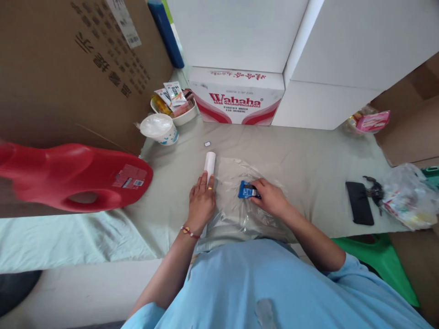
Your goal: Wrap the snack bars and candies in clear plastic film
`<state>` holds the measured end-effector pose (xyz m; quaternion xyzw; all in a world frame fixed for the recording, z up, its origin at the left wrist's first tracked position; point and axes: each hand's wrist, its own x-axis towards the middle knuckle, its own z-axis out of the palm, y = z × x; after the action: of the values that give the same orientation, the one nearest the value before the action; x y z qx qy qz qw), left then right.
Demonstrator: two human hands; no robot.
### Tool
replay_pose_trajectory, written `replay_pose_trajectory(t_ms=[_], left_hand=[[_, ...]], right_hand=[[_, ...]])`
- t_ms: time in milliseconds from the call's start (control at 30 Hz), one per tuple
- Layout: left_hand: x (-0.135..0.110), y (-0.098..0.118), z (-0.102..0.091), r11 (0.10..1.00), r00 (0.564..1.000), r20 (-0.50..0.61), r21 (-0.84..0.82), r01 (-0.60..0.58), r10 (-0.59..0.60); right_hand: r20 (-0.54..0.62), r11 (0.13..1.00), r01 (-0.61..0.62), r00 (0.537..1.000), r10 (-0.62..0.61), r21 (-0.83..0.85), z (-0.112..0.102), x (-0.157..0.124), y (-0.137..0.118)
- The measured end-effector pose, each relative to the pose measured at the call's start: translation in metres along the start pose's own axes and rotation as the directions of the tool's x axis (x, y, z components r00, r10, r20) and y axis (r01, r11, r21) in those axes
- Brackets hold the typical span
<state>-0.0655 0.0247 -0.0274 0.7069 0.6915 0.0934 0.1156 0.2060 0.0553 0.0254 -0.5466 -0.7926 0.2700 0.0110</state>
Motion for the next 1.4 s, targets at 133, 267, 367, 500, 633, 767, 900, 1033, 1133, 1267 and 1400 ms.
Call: replay_pose_trajectory(t_ms=[133,267,367,500,633,767,900,1033,1133,1267,1400], left_hand=[[-0.001,-0.004,0.004,0.998,0.999,-0.037,-0.060,-0.003,0.000],[-0.009,-0.011,0.004,0.984,0.980,-0.148,-0.131,0.118,-0.137],[-0.016,-0.014,-0.004,0.960,0.960,-0.095,-0.120,0.253,-0.265],[-0.017,-0.010,-0.019,0.945,0.945,0.065,-0.043,0.324,-0.321],[-0.012,-0.001,-0.030,0.945,0.939,0.112,0.055,0.322,-0.326],[-0.009,0.008,-0.036,0.939,0.930,0.151,0.132,0.318,-0.336],[-0.011,0.012,-0.036,0.929,0.932,0.107,0.181,0.324,-0.346],[-0.009,0.008,-0.035,0.930,0.933,0.115,0.184,0.317,-0.340],[-0.005,0.004,-0.040,0.922,0.917,0.152,0.184,0.341,-0.369],[-0.004,0.002,-0.051,0.914,0.899,0.182,0.171,0.369,-0.397],[-0.013,0.009,-0.066,0.926,0.912,0.165,0.123,0.358,-0.375]], right_hand=[[0.072,0.991,0.019,0.997,-0.010,-0.135,0.004,0.007,-0.014],[0.073,0.986,0.047,0.997,-0.036,-0.162,0.005,0.009,-0.004],[0.103,0.986,0.073,0.993,-0.059,-0.147,0.002,0.009,0.008],[-0.011,0.995,0.086,0.996,-0.086,-0.042,-0.006,0.004,-0.005],[-0.215,0.944,0.313,0.934,-0.286,0.106,0.012,0.006,-0.063],[-0.191,0.884,0.417,0.905,-0.381,0.212,0.064,0.025,-0.106],[-0.244,0.951,0.271,0.942,-0.230,0.152,0.095,0.046,-0.099],[-0.249,0.978,0.202,0.951,-0.181,0.059,0.101,0.054,-0.083],[-0.198,0.984,0.179,0.964,-0.179,-0.016,0.106,0.056,-0.080],[-0.173,0.980,0.171,0.967,-0.186,-0.099,0.111,0.057,-0.081],[-0.152,0.978,0.179,0.969,-0.194,-0.109,0.110,0.057,-0.082]])
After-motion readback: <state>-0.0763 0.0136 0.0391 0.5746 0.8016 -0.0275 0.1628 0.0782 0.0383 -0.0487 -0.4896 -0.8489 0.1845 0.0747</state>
